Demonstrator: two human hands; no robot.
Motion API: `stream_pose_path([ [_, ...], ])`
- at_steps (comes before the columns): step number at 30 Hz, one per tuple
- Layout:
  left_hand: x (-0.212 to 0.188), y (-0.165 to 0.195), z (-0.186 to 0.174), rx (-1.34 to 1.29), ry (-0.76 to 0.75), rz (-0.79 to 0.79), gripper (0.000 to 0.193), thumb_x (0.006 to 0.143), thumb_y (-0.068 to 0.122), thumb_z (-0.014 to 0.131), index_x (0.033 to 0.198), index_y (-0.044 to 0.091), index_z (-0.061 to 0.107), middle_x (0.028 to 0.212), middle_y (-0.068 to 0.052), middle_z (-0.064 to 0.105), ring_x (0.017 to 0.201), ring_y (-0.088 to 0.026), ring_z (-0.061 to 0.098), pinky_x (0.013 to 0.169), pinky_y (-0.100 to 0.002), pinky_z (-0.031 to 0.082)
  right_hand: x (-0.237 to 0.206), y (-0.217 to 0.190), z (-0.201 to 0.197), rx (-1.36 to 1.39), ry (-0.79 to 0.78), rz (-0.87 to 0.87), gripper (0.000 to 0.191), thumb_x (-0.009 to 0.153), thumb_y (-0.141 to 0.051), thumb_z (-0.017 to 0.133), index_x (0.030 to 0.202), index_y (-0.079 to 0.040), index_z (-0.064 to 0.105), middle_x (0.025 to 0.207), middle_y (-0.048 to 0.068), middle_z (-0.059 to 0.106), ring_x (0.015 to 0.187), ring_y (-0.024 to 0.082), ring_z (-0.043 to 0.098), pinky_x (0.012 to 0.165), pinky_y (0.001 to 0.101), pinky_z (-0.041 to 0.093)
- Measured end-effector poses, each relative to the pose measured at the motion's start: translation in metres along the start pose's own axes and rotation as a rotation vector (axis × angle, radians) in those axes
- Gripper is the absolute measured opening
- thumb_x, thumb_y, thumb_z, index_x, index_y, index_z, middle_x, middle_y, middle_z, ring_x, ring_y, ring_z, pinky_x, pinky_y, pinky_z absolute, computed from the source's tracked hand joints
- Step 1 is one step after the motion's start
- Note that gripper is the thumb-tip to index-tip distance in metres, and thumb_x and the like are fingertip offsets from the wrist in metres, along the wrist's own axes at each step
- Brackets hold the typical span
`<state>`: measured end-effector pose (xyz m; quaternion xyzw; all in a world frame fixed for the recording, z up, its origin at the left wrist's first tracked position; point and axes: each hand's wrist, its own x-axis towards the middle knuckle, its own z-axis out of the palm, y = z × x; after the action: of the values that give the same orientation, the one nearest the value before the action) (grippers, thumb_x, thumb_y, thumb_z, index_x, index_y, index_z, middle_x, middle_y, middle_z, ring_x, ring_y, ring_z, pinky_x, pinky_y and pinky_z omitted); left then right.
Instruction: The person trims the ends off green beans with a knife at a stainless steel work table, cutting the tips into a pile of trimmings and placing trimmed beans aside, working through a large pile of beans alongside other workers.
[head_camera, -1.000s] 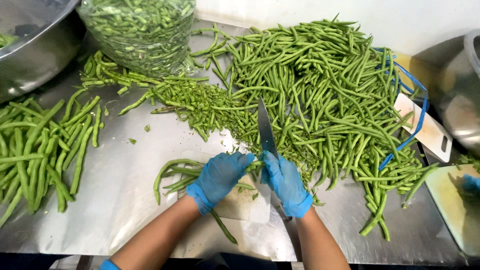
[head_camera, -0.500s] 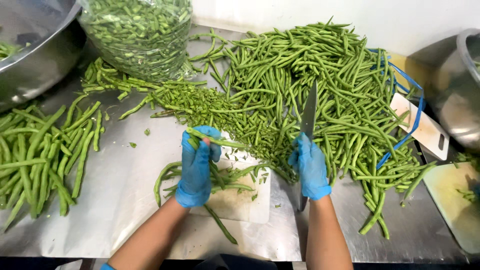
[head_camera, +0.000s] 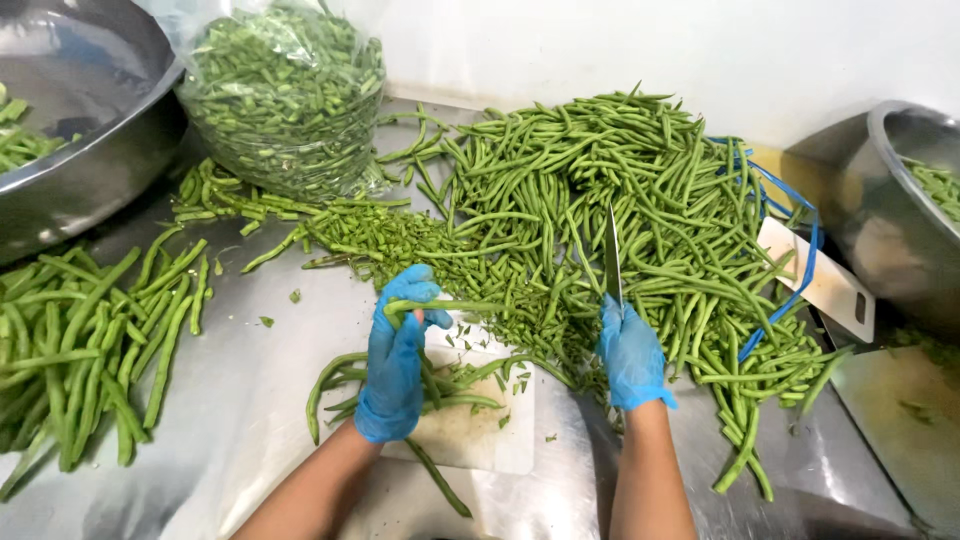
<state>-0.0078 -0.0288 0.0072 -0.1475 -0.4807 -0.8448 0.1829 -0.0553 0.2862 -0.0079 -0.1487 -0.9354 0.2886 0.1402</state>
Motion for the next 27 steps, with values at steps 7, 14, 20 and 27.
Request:
stream_pose_path([
  [7,0.011,-0.001,-0.01,-0.173,0.173,-0.101,0.019,0.107,0.015,0.051,0.124,0.006,0.055,0.123,-0.01,0.063,0.096,-0.018,0.063,0.095,-0.037,0.051,-0.008,-0.013,-0.018,0.135,0.044,0.0,0.051,0.106,-0.048,0.047,0.14,-0.013,0.063,0.08,0.02,0.066,0.071,0.036,0.06,0.062,0.0469,0.045],
  [14,-0.005,-0.01,0.005,-0.261,0.084,-0.27,0.019,0.106,0.014,0.05,0.122,0.006,0.056,0.124,-0.011,0.063,0.104,-0.019,0.066,0.1,-0.038,0.052,-0.065,-0.074,-0.002,0.821,-0.436,0.031,0.051,0.102,-0.044,0.046,0.144,-0.018,0.057,0.06,-0.002,0.054,0.047,0.006,0.043,0.043,0.024,0.034],
  [20,-0.014,-0.024,0.003,-0.24,0.047,-0.359,0.02,0.105,0.015,0.05,0.121,0.007,0.058,0.123,-0.009,0.065,0.098,-0.019,0.066,0.096,-0.035,0.052,-0.081,-0.086,0.01,0.746,-0.517,0.011,0.044,0.106,-0.043,0.048,0.093,-0.005,0.065,0.059,0.001,0.057,0.048,0.008,0.045,0.045,0.0259,0.036],
  [27,-0.011,-0.04,-0.012,-0.212,-0.104,-0.611,0.038,0.105,0.022,0.056,0.141,0.009,0.054,0.113,-0.002,0.062,0.095,-0.011,0.058,0.086,-0.029,0.051,-0.099,-0.085,0.01,0.548,-0.691,-0.332,0.048,0.105,-0.045,0.047,0.081,-0.008,0.064,0.06,-0.001,0.06,0.054,0.009,0.054,0.051,0.0278,0.045],
])
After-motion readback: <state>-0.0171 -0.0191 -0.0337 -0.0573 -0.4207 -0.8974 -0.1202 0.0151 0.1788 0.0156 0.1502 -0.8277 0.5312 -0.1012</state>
